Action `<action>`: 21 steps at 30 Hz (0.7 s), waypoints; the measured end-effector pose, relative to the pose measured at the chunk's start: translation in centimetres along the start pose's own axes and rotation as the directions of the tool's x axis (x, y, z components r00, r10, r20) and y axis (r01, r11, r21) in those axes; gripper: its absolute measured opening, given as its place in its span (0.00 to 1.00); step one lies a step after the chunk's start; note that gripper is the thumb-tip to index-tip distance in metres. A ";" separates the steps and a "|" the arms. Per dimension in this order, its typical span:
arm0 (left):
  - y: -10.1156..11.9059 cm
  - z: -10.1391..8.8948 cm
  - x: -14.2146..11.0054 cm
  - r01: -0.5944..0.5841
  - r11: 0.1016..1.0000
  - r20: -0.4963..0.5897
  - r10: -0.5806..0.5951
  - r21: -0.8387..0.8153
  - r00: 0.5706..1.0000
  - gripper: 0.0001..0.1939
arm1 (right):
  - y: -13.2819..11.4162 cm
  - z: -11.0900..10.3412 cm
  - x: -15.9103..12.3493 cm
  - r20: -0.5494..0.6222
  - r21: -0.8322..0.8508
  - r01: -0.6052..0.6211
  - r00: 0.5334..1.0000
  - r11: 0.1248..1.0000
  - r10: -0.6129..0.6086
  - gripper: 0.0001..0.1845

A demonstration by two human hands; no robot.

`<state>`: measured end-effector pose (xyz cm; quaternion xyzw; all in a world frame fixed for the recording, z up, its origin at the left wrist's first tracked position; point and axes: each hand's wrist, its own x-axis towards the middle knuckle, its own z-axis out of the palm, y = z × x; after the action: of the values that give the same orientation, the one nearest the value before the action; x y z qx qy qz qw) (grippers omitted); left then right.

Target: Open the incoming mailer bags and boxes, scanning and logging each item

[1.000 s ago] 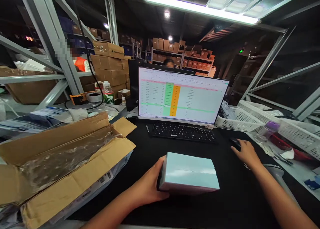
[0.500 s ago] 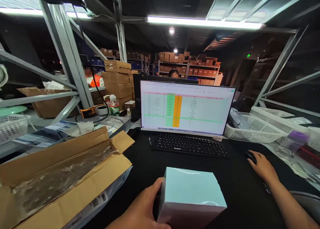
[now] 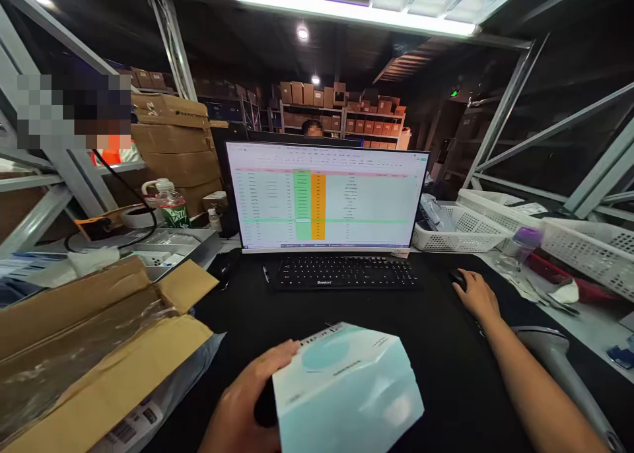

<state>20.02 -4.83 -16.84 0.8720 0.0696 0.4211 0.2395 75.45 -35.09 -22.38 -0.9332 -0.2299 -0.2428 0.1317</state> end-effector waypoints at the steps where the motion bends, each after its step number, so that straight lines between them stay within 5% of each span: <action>1: 0.1 -0.4 0.5 -0.110 0.992 -0.029 0.112 0.058 0.993 0.25 | 0.0 0.0 0.0 -0.002 -0.001 0.001 1.000 1.000 -0.001 0.28; 4: 0.6 -1.3 1.6 -0.288 0.944 -0.031 0.297 0.164 0.954 0.22 | -0.2 -0.2 0.0 -0.004 -0.003 0.006 1.000 1.000 -0.006 0.28; 12: 0.7 -1.4 1.4 -0.422 0.874 -0.026 0.441 0.240 0.897 0.23 | -0.1 -0.1 0.2 0.004 -0.008 -0.019 1.000 1.000 0.019 0.28; 14: 0.7 -1.7 1.2 -0.490 0.805 -0.061 0.537 0.335 0.841 0.19 | -0.1 -0.1 0.4 0.011 -0.001 -0.017 1.000 1.000 0.017 0.29; 17: 1.1 -2.1 1.0 -0.598 0.588 -0.036 0.729 0.545 0.684 0.14 | -0.1 -0.3 0.7 0.036 0.006 -0.013 0.999 1.000 0.013 0.32; 18: 1.3 -2.2 1.0 -0.617 0.559 -0.017 0.748 0.554 0.663 0.15 | -0.1 -0.5 0.6 0.043 0.008 -0.011 0.999 1.000 0.011 0.33; 19: 1.4 -2.3 1.1 -0.615 0.598 -0.007 0.720 0.514 0.694 0.15 | 0.1 -0.8 0.5 0.050 0.012 -0.007 0.999 1.000 0.007 0.33; 21: 1.8 -2.5 1.4 -0.487 0.820 0.013 0.507 0.302 0.862 0.15 | 0.6 -1.6 -0.1 0.063 0.023 -0.004 0.998 1.000 0.003 0.34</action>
<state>18.81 -5.08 -13.69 0.8707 -0.0902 0.4833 -0.0138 75.02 -36.22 -21.21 -0.9392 -0.2351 -0.2103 0.1354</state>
